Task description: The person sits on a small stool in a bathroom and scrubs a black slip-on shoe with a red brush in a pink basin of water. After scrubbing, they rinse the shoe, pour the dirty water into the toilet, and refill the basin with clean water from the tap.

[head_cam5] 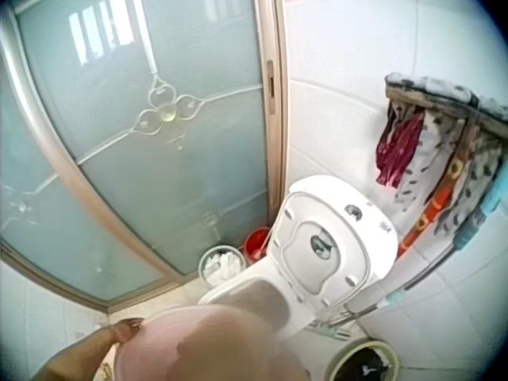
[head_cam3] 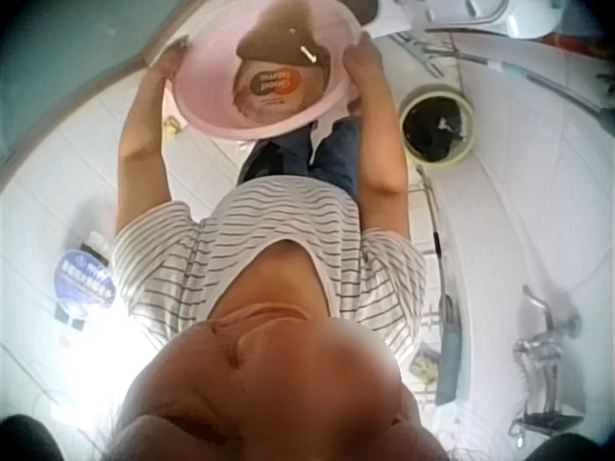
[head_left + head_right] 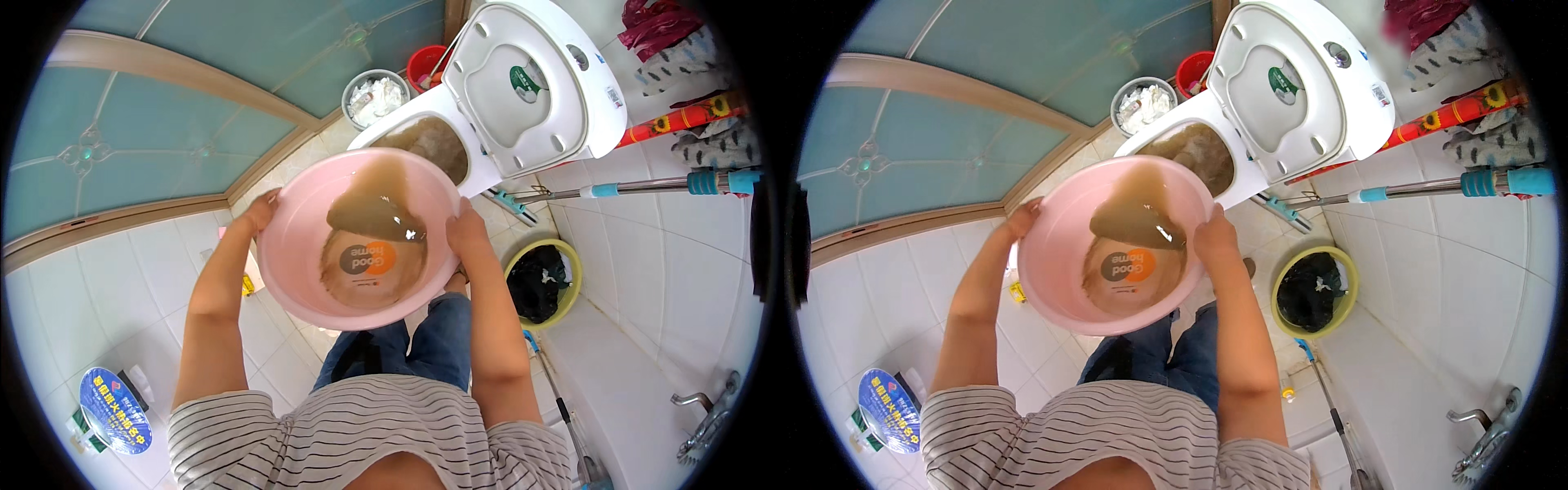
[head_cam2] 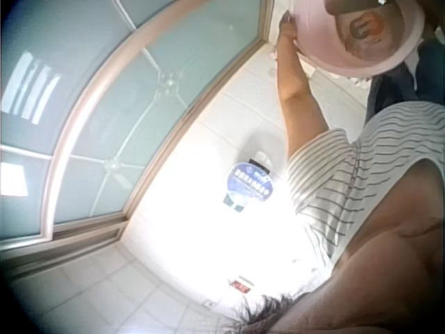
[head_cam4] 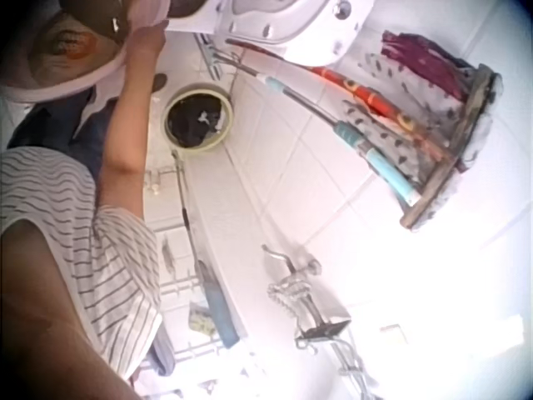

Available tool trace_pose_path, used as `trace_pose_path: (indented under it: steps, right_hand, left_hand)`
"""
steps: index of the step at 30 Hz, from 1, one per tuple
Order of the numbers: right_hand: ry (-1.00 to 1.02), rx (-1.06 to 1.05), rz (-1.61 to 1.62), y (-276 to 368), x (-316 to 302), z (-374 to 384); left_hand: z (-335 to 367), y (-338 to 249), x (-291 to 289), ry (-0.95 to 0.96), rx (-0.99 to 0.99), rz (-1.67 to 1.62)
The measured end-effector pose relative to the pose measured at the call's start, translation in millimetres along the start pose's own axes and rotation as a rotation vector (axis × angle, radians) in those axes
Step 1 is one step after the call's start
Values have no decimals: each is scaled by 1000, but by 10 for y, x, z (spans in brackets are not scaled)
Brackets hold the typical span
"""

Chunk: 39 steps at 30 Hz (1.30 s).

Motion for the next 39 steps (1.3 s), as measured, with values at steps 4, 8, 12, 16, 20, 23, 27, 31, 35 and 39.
trace_pose_path:
  steps: [4,8,12,16,20,23,27,31,35,39]
  right_hand:
    - [-101,-139,66,575,-444,-354]
    - [-269,-376,198,622,-887,-556]
    - [-356,-364,382,388,-1202,-541]
    - [-490,-422,412,251,-1155,-376]
    - [-407,-380,373,410,-988,-344]
    - [-431,-321,312,456,-1049,-404]
    - [-480,-254,369,509,-1286,-642]
    - [-631,-372,368,461,-1522,-767]
    - [-696,-424,472,282,-1500,-628]
    - [-609,-385,601,118,-1200,-373]
  left_hand:
    - [69,240,547,-21,-16,-315]
    - [127,-93,701,-170,172,-249]
    - [102,-443,456,-303,283,-444]
    - [-298,-704,92,-407,319,-570]
    - [-414,-335,28,-392,229,-504]
    - [-512,-325,201,-362,198,-589]
    - [-473,-387,523,-284,187,-606]
    - [-511,-652,557,-327,335,-639]
    - [-814,-973,153,-445,361,-633]
    - [-947,-863,-112,-540,409,-628]
Point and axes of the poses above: each hand's wrist, its own z-axis towards the middle knuckle, its own x-axis out of the palm, y = z × x, the point moved 9 cm from there along z, towards the middle knuckle, and after that the axes turned 4 degrees about z, right-handed, at the moved point
